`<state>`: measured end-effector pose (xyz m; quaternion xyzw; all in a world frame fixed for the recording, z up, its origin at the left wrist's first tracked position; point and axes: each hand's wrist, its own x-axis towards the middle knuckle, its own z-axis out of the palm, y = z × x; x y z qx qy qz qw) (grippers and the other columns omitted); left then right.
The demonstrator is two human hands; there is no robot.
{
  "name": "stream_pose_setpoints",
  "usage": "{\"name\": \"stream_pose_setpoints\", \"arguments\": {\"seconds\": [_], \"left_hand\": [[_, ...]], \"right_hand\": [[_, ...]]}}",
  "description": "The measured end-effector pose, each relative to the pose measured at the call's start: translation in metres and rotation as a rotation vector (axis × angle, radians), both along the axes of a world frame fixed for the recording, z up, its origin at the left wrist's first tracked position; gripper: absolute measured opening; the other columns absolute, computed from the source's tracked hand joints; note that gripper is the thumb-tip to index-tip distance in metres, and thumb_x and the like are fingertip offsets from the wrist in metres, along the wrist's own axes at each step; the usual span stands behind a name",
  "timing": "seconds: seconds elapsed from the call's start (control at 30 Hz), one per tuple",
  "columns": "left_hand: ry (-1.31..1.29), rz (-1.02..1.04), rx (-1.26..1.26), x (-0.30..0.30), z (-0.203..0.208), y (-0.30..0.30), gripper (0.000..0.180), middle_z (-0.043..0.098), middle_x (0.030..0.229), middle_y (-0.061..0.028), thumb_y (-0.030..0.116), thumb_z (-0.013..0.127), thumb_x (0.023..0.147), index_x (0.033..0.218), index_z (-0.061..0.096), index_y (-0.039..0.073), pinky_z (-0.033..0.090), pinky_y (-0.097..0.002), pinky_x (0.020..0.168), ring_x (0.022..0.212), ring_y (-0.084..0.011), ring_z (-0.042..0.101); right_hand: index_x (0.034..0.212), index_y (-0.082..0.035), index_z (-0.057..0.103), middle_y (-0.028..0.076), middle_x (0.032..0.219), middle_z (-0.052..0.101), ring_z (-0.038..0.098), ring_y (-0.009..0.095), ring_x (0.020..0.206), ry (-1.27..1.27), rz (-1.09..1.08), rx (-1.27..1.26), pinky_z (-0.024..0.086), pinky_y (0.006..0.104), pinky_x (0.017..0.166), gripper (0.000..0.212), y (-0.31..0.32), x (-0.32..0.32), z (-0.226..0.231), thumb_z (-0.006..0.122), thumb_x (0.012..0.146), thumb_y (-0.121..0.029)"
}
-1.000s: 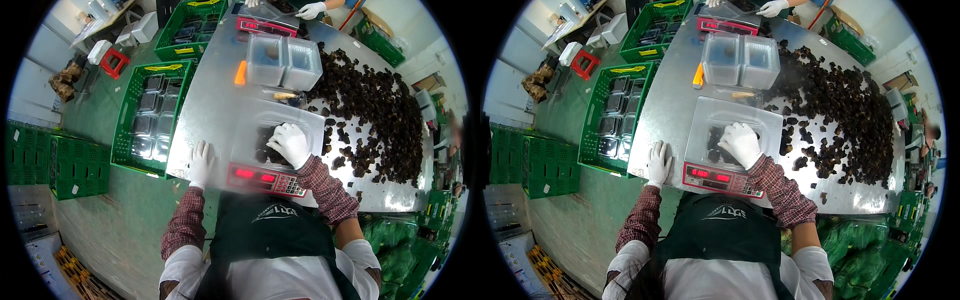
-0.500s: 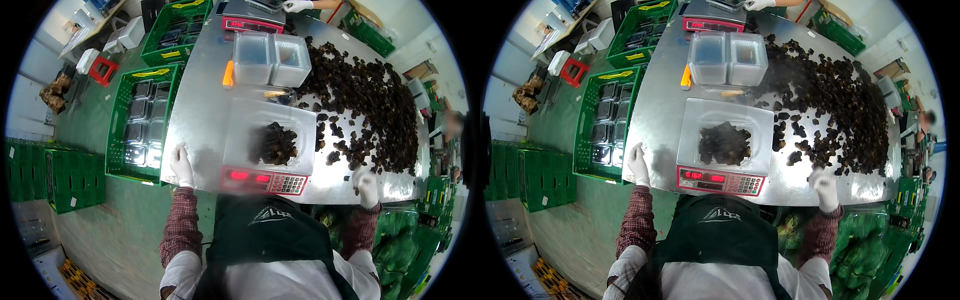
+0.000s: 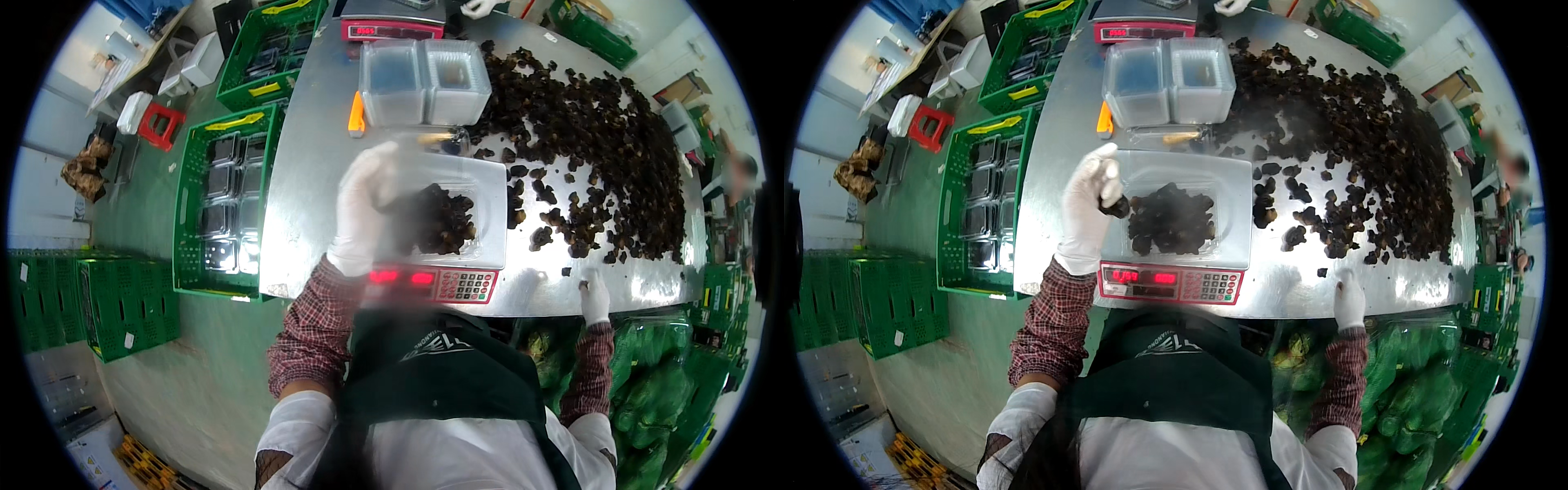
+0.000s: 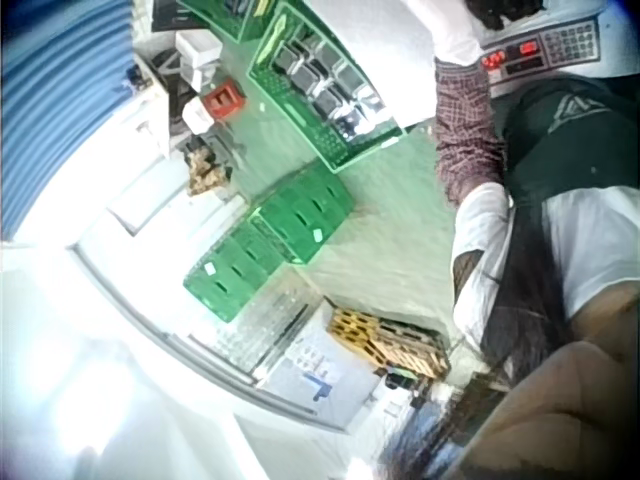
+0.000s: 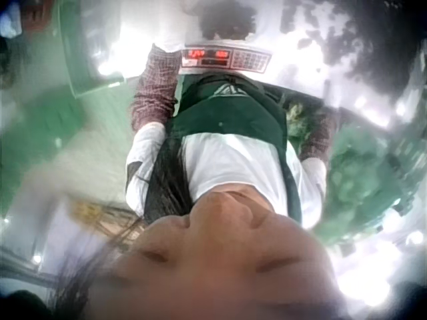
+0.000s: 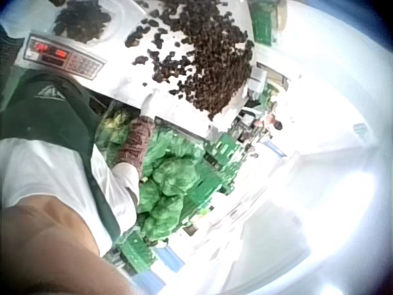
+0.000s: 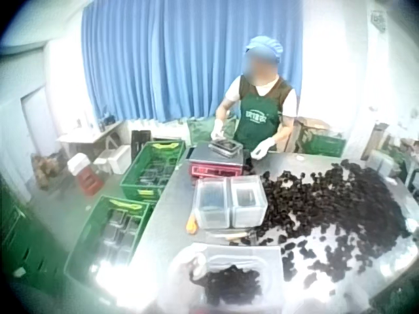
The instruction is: The person sorts black dried fungi on a metal table, weighing portions into plastic containers using a digital scale and placing filled containers into green crates.
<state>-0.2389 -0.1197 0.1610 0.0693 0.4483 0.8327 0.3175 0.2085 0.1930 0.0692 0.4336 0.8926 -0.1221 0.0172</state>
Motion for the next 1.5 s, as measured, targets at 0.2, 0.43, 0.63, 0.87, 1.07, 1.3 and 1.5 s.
{"name": "stream_pose_setpoints", "arguments": {"seconds": [0.2,0.43,0.63,0.87,1.07,1.3,1.5], "left_hand": [[-0.007,-0.069,0.035,0.013,-0.036,0.037,0.038,0.055,0.087,0.0009,0.018,0.051,0.095,0.129,0.056,0.001,0.031,-0.0241,0.059,0.063,-0.0095,0.039],[0.323,0.040,-0.138,0.009,-0.064,0.026,0.044,0.056,0.089,-0.0008,0.010,0.050,0.091,0.134,0.051,0.000,0.033,-0.0227,0.061,0.065,-0.0092,0.041],[-0.219,0.100,0.197,0.007,-0.044,0.013,0.065,0.056,0.111,-0.0075,-0.006,0.046,0.074,0.138,0.045,-0.002,0.042,-0.0243,0.071,0.085,-0.0143,0.050],[-0.074,-0.029,0.097,0.018,-0.078,0.036,0.085,0.052,0.129,-0.0119,-0.020,0.037,0.059,0.142,0.042,0.000,0.042,-0.0321,0.105,0.121,-0.0219,0.051],[0.481,-0.213,-0.245,0.024,-0.072,0.032,0.083,0.047,0.140,-0.0127,-0.023,0.040,0.065,0.145,0.039,0.001,0.032,-0.0365,0.118,0.136,-0.0241,0.043],[0.739,-0.201,-0.334,0.006,-0.066,0.009,0.079,0.044,0.146,-0.0133,-0.020,0.048,0.069,0.145,0.039,0.000,0.029,-0.0358,0.118,0.140,-0.0253,0.040],[0.615,-0.149,-0.409,-0.017,-0.051,-0.047,0.073,0.051,0.142,-0.0144,-0.017,0.043,0.070,0.141,0.045,-0.002,0.033,-0.0358,0.115,0.137,-0.0253,0.045]], "right_hand": [[0.111,-0.006,0.068,0.012,0.111,0.066,0.064,0.028,0.100,0.518,0.496,-0.080,0.053,0.0342,0.084,0.031,-0.051,-0.183,0.056,0.061,0.083,0.006],[0.114,-0.011,0.068,0.009,0.107,0.066,0.062,0.030,0.102,0.626,0.693,-0.150,0.051,0.0378,0.088,0.034,-0.111,-0.335,0.045,0.071,0.084,-0.027],[0.101,-0.009,0.073,0.008,0.091,0.069,0.067,0.021,0.084,0.531,0.531,-0.464,0.053,0.0310,0.079,0.020,-0.113,-0.340,0.038,0.073,0.082,-0.014],[0.100,-0.001,0.073,0.005,0.097,0.073,0.065,0.009,0.086,0.751,0.243,-0.997,0.051,0.0243,0.079,0.016,-0.096,-0.317,0.053,0.072,0.086,-0.007],[0.101,-0.001,0.073,0.006,0.096,0.073,0.066,0.010,0.088,0.808,0.222,-1.079,0.052,0.0242,0.080,0.016,-0.102,-0.311,0.057,0.071,0.086,-0.006],[0.098,-0.002,0.074,0.009,0.093,0.073,0.067,0.015,0.083,0.782,0.325,-0.674,0.052,0.0259,0.079,0.014,-0.108,-0.310,0.020,0.070,0.088,-0.010],[0.103,-0.004,0.073,0.010,0.101,0.070,0.066,0.017,0.091,0.880,0.256,-0.587,0.051,0.0279,0.082,0.016,-0.053,-0.307,0.009,0.067,0.089,-0.010]]}}
